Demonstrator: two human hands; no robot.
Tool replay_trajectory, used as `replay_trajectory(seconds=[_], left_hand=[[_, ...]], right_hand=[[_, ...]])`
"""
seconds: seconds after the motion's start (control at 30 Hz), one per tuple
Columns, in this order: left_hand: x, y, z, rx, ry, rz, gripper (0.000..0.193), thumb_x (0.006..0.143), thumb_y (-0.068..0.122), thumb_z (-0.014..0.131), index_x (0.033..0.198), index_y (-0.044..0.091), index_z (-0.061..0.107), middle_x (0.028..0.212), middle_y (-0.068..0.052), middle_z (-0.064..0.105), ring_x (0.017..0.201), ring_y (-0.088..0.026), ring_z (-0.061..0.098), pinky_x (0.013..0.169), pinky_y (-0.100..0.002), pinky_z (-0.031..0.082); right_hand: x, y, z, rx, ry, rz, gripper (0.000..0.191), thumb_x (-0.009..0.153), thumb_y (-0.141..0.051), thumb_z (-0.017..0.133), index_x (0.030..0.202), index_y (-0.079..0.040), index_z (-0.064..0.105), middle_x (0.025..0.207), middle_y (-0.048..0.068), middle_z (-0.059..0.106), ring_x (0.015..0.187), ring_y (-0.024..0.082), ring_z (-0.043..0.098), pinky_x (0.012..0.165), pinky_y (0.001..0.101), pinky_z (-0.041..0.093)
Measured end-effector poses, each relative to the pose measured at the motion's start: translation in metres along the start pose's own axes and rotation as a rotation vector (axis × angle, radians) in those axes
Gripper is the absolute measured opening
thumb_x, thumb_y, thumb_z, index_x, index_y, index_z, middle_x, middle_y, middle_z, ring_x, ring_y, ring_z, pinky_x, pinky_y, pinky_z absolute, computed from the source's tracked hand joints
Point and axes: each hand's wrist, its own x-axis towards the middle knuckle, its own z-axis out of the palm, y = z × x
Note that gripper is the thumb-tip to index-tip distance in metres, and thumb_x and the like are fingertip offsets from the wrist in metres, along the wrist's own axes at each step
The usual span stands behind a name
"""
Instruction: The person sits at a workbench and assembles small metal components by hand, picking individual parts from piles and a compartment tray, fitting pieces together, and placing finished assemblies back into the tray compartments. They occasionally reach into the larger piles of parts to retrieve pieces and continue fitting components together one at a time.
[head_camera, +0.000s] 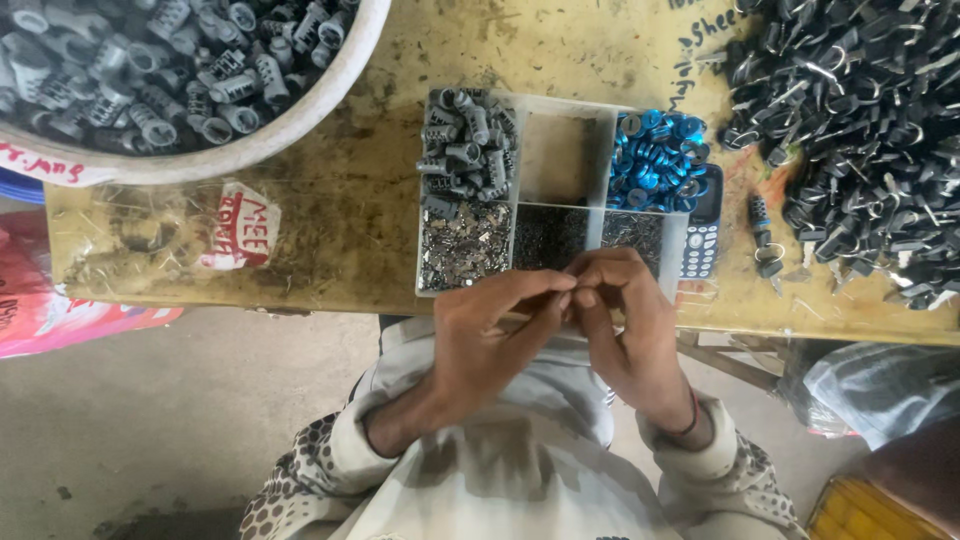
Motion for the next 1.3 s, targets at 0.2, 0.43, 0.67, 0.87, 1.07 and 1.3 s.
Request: replay_trajectory(seconds=[0.2,0.43,0.67,0.87,1.07,1.3], left_hand=[[-0.004,0.003,0.001,0.312,0.033,0.165,0.029,0.092,-0.003,0.076,0.119,0.004,0.070,0.106,-0.013,0.077,0.082,-0.018,0.078,0.068,-0.026,0.064],[-0.012,0.005,-0.004,0.383,-0.056,0.296,0.041,0.096,-0.006,0.064,0.137,-0.004,0.061,0.112,-0.017,0.074,0.092,-0.024,0.077,0.080,-0.031,0.064],[0.006,-0.005,-0.017,-0.367,-0.286,-0.396,0.016,0.097,0.008,0.072,0.111,0.000,0.076,0.087,-0.010,0.078,0.065,-0.011,0.072,0.057,-0.025,0.063],[0.008,-0.022,-0.029,-0.461,-0.470,-0.327,0.011,0.096,0.006,0.075,0.105,-0.001,0.076,0.082,-0.005,0.074,0.065,-0.006,0.065,0.055,-0.020,0.054],[0.010,-0.024,-0.025,-0.162,-0.282,-0.183,0.006,0.094,0.001,0.074,0.099,0.000,0.076,0.083,-0.001,0.073,0.068,-0.001,0.062,0.056,-0.018,0.049],[0.014,-0.028,-0.024,-0.127,-0.276,-0.144,0.006,0.092,0.000,0.074,0.097,0.001,0.076,0.080,0.000,0.072,0.064,0.000,0.060,0.052,-0.017,0.044]], right_hand=[[0.004,-0.006,-0.007,-0.240,-0.013,-0.029,0.021,0.094,0.010,0.065,0.111,0.002,0.055,0.107,0.015,0.065,0.086,0.019,0.074,0.070,0.0281,0.059],[0.004,-0.007,-0.014,-0.399,-0.073,-0.073,0.026,0.089,0.005,0.074,0.109,0.000,0.059,0.093,0.010,0.066,0.074,0.019,0.072,0.063,0.0313,0.056],[-0.011,0.006,-0.015,-0.136,0.012,-0.146,0.035,0.093,-0.007,0.077,0.118,-0.005,0.053,0.105,0.008,0.066,0.082,0.018,0.071,0.064,0.0298,0.059],[-0.003,0.015,-0.048,0.009,-0.173,0.105,0.016,0.104,-0.020,0.068,0.110,-0.007,0.061,0.100,0.002,0.070,0.080,0.014,0.075,0.063,0.0276,0.063],[0.011,0.014,-0.059,-0.903,-0.186,0.162,0.017,0.091,-0.025,0.072,0.097,-0.009,0.073,0.093,0.010,0.069,0.072,0.034,0.068,0.063,0.0449,0.053],[0.023,0.013,-0.054,-0.914,-0.166,0.179,0.015,0.089,-0.022,0.071,0.098,-0.010,0.070,0.092,0.011,0.068,0.072,0.038,0.067,0.060,0.0477,0.052]])
